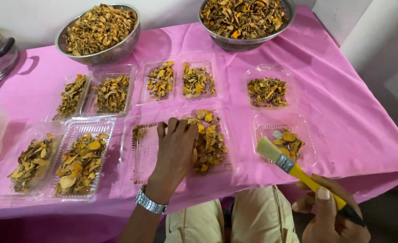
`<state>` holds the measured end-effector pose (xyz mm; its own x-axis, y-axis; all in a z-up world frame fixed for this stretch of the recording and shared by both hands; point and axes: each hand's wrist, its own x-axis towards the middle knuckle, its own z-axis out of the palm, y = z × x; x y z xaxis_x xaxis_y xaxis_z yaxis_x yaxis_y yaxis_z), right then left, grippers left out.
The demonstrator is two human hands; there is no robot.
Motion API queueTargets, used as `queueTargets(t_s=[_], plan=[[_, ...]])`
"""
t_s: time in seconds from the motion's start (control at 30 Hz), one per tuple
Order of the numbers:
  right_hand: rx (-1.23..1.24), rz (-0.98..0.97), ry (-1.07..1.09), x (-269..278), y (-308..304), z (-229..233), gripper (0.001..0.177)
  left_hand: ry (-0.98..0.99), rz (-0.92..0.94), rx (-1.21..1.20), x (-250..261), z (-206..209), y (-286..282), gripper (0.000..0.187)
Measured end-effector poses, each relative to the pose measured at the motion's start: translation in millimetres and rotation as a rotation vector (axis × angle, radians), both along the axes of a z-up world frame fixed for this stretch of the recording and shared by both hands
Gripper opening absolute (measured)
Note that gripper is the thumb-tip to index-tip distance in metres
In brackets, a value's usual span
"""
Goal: Sorting and packaging dried herbs into plastic trays from large metal bowls using hands and a brush.
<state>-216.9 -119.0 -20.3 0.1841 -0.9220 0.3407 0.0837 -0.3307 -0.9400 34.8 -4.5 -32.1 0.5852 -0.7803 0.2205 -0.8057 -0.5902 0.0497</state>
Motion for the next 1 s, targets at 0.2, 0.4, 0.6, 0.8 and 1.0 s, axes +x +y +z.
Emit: queueTargets(t_s=[0.2,0.4,0.6,0.8,1.0], plan=[[0.002,0.043,0.097,7,20,10,0.024,0.122,-0.049,-0.299,-9,9,9,0.007],[-0.068,0.266,0.069,18,32,-16,0.027,0.648,0.022,-0.309,-34,34,9,0.025],[-0.064,0.157,0.141,18,26,-8,0.023,0.681,-0.003,-0.313,-42,44,15,0.027],[0.031,0.039,0.111,8,7,-10,0.015,0.637,-0.176,-0.331,-54,39,-24,0.019],[0.03,-0.084,-0.119,-15,-24,-22,0.033,0.403,-0.352,-0.336,-88,56,-82,0.009]])
